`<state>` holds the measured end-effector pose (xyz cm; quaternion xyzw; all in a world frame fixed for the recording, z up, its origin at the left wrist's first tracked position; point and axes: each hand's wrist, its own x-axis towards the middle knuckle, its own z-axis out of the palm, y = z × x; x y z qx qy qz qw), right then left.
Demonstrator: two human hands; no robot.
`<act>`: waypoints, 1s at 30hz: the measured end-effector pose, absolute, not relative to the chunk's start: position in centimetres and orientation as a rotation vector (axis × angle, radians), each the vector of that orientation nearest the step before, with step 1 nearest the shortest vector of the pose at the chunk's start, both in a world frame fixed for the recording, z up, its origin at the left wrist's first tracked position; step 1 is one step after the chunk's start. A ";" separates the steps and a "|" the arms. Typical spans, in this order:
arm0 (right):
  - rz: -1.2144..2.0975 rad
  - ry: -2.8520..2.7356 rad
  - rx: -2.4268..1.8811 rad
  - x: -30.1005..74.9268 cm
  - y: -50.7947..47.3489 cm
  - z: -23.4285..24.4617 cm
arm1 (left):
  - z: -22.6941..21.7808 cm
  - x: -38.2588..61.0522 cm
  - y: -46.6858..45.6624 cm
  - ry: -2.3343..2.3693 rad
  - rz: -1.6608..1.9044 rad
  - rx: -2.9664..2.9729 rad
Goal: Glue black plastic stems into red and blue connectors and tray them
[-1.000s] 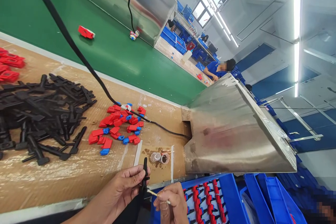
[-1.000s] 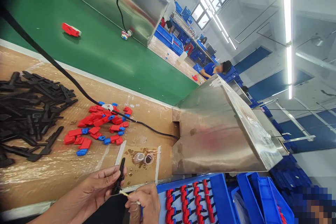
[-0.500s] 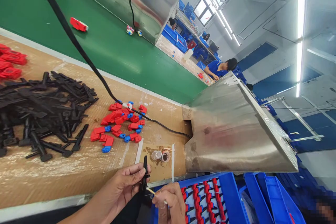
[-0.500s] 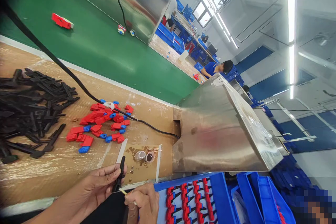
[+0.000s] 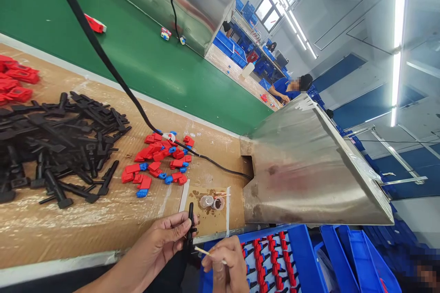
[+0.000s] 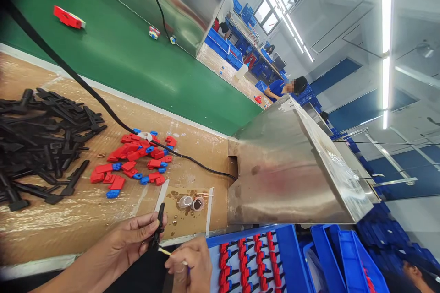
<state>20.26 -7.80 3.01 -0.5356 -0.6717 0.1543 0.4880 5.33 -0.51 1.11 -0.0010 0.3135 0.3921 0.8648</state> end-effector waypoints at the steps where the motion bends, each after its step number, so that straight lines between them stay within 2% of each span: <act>1: 0.457 -1.560 -1.278 20.6 -7.7 2.9 | 1.3 5.2 -0.5 0.671 0.814 -0.010; 5: 0.639 -1.365 -1.172 22.1 -6.7 2.9 | 1.6 4.8 -0.4 0.698 0.789 -0.044; 12: 0.568 -1.306 -1.149 23.4 -5.2 4.1 | 1.3 4.4 -0.4 0.690 0.772 -0.008; 20: 0.246 -1.725 -1.557 24.6 -4.4 4.4 | -1.2 4.9 -1.2 0.654 0.801 -0.051; 25: 0.098 -1.890 -1.581 25.2 -2.2 1.8 | -3.4 5.4 -1.4 0.637 0.832 -0.098; 30: 0.069 -1.881 -1.629 26.2 -1.1 -0.3 | -2.5 4.8 -1.4 0.657 0.842 -0.099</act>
